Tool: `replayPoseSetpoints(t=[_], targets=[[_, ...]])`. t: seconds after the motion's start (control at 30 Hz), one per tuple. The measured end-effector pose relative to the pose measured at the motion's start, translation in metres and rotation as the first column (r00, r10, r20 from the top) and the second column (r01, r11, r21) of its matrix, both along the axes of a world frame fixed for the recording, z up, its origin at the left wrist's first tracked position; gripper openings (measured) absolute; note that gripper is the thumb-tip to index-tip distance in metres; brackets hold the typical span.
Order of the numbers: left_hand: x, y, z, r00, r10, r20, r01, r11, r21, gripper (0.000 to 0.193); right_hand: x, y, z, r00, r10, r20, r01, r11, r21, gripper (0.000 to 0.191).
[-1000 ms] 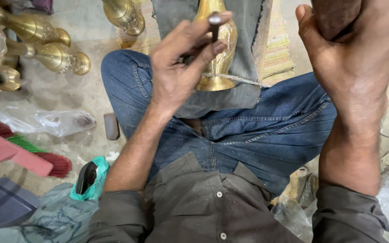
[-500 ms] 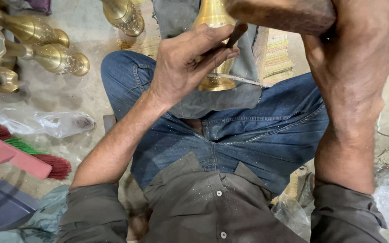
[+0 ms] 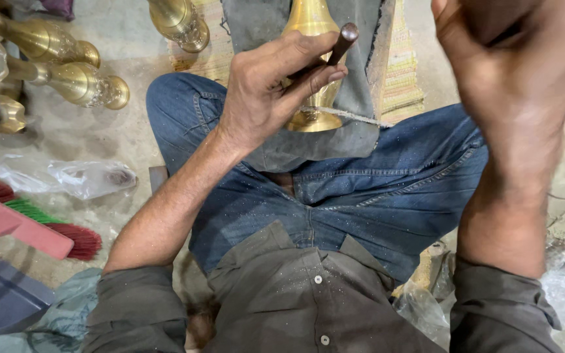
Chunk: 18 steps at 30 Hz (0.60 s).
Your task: The person sits cross-legged on the floor with a brass vase held against a cloth pad on their lap. They hold a chisel against the vase surface and strike it with a wooden mallet, chasing a decorative pattern into the brass and rotating the vase to work new areas.
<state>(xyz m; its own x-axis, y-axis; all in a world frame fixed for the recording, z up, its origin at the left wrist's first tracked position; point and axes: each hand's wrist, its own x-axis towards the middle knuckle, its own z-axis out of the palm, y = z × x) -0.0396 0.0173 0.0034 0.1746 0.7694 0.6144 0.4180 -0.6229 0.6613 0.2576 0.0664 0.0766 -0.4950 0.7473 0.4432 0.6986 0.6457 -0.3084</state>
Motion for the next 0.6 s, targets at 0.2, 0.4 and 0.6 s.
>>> replayPoseSetpoints(t=[0.2,0.4,0.6], targets=[[-0.0004,-0.0001,0.0022,1.0,-0.003,-0.006,0.003,1.0,-0.015,0.034,-0.001,-0.0002,-0.0009,1.0,0.003,-0.002,-0.003,1.0,-0.01,0.016],[0.0,-0.0003,0.0037,1.0,0.007,-0.029,-0.007,1.0,-0.026,0.039,-0.0009,-0.001,-0.0003,1.0,0.0,-0.007,0.0,1.0,-0.014,0.015],[-0.0003,0.0016,0.0039,1.0,0.001,-0.024,-0.002,1.0,-0.02,0.04,-0.004,-0.0001,-0.0028,1.0,0.022,-0.002,-0.022,1.0,-0.019,0.014]])
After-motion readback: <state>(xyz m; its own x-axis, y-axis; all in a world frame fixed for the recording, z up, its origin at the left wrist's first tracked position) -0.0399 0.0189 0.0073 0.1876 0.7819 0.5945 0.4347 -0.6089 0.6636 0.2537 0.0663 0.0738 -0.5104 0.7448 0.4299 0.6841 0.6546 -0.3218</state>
